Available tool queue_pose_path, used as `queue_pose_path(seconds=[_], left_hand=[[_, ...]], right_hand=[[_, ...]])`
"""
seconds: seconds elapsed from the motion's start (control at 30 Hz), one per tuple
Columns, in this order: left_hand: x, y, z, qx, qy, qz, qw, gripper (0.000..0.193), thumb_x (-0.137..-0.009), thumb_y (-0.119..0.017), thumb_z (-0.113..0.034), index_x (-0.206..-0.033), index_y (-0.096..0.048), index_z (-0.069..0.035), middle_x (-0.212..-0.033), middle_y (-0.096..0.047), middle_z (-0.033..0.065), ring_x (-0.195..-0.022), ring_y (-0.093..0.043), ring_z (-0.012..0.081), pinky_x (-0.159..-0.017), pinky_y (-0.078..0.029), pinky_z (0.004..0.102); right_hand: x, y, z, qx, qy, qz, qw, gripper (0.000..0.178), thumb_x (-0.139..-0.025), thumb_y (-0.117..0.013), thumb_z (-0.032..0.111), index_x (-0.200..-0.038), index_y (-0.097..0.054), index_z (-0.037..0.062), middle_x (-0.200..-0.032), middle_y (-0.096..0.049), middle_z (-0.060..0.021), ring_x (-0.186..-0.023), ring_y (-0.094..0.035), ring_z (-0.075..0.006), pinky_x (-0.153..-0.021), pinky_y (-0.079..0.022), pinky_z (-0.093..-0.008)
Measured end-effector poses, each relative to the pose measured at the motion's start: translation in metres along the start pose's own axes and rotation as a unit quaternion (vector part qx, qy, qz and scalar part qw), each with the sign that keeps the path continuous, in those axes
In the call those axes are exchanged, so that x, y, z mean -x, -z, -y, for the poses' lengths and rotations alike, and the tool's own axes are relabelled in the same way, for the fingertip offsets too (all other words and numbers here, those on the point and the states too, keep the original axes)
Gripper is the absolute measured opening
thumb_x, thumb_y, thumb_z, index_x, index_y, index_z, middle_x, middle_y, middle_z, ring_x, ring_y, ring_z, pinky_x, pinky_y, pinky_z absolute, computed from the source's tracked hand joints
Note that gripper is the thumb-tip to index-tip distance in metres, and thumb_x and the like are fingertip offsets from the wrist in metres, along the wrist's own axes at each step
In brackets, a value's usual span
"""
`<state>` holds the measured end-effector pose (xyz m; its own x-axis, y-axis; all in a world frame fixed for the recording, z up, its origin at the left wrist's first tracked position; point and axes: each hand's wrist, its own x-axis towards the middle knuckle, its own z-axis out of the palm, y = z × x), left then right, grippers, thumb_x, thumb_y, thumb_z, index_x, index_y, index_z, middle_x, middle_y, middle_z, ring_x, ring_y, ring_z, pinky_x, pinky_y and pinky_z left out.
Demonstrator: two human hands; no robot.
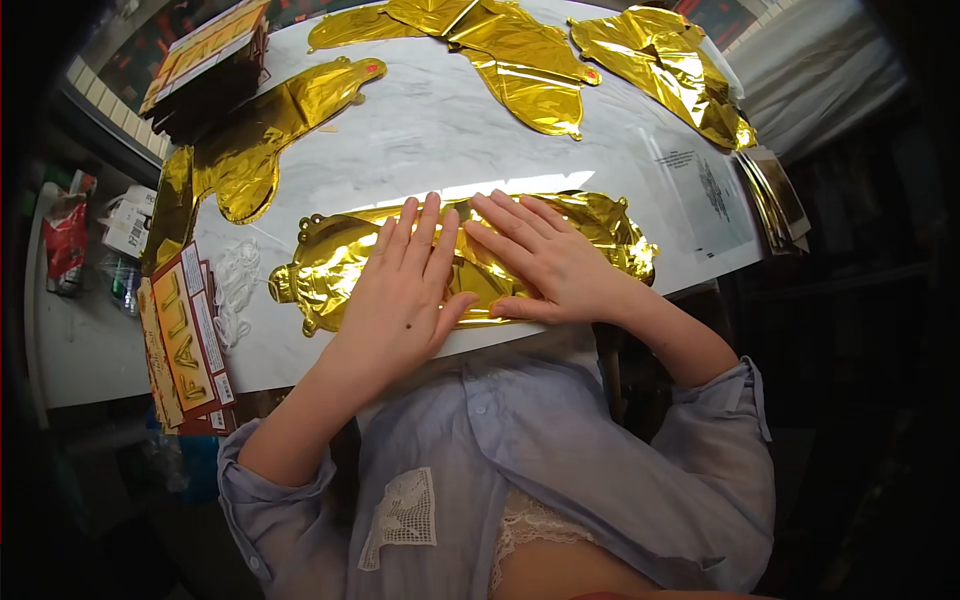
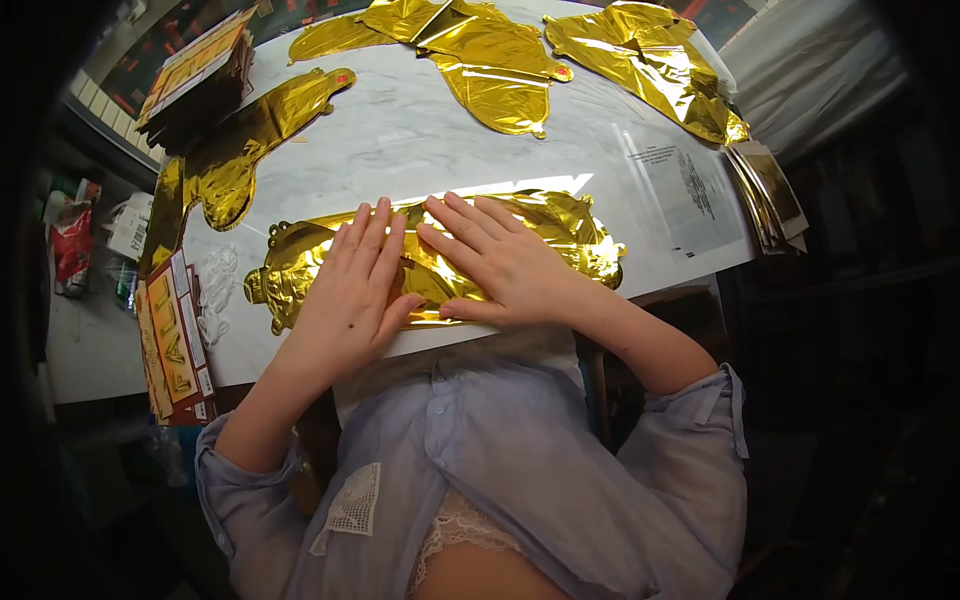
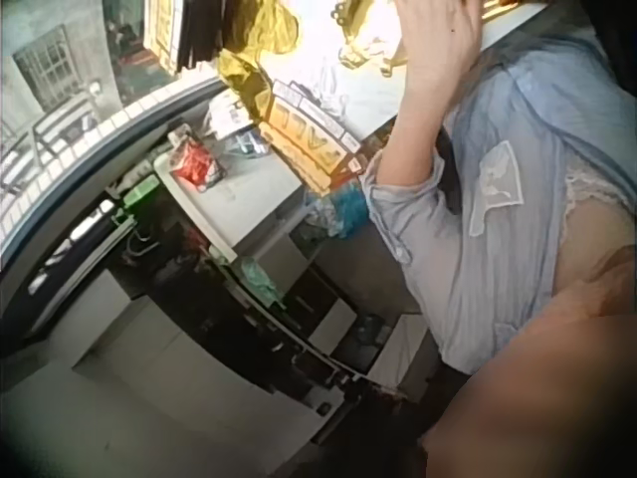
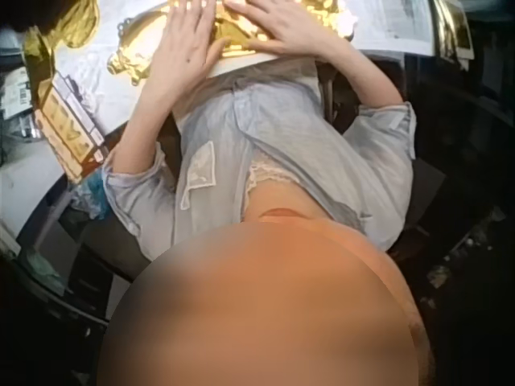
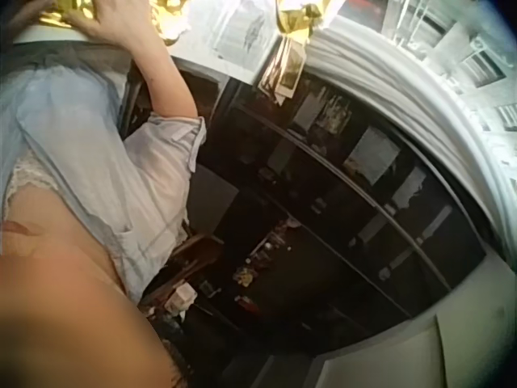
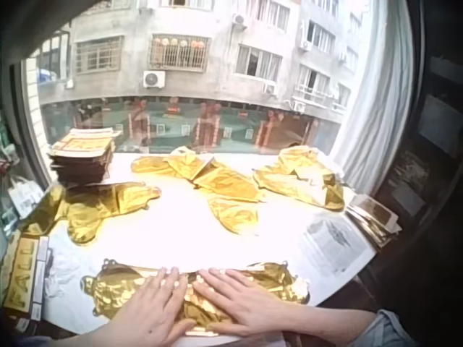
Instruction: Folding gold foil balloons and organizing them with packaging cards on a table.
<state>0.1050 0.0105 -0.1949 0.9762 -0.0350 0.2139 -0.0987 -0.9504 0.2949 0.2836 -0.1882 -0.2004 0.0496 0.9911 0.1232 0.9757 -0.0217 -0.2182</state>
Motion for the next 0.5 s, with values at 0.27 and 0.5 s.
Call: queue_pose_path(seconds=[0.27, 0.5], left_hand=[[0.003, -0.016, 0.013, -0.007, 0.007, 0.0, 1.0, 0.077, -0.102, -0.063, -0.036, -0.163, -0.035, 0.002, -0.172, -0.028, 0.0236, -0.158, -0.028, 0.0432, -0.128, -0.026, 0.0533], [0.001, -0.015, 0.012, -0.019, 0.019, 0.007, 1.0, 0.078, -0.102, -0.061, -0.037, -0.164, -0.033, 0.001, -0.173, -0.026, 0.0241, -0.16, -0.025, 0.0423, -0.13, -0.02, 0.053]], right_hand=[[0.004, 0.011, -0.007, -0.134, 0.003, -0.006, 0.991, 0.081, -0.107, -0.052, 0.05, -0.167, -0.029, 0.0014, -0.175, -0.023, -0.0224, -0.163, -0.019, -0.0378, -0.132, -0.016, -0.049], [0.025, 0.025, -0.033, -0.085, -0.081, 0.04, 0.992, 0.065, -0.112, -0.047, 0.04, -0.166, -0.034, 0.0058, -0.173, -0.031, -0.0155, -0.162, -0.025, -0.0318, -0.132, -0.019, -0.048]])
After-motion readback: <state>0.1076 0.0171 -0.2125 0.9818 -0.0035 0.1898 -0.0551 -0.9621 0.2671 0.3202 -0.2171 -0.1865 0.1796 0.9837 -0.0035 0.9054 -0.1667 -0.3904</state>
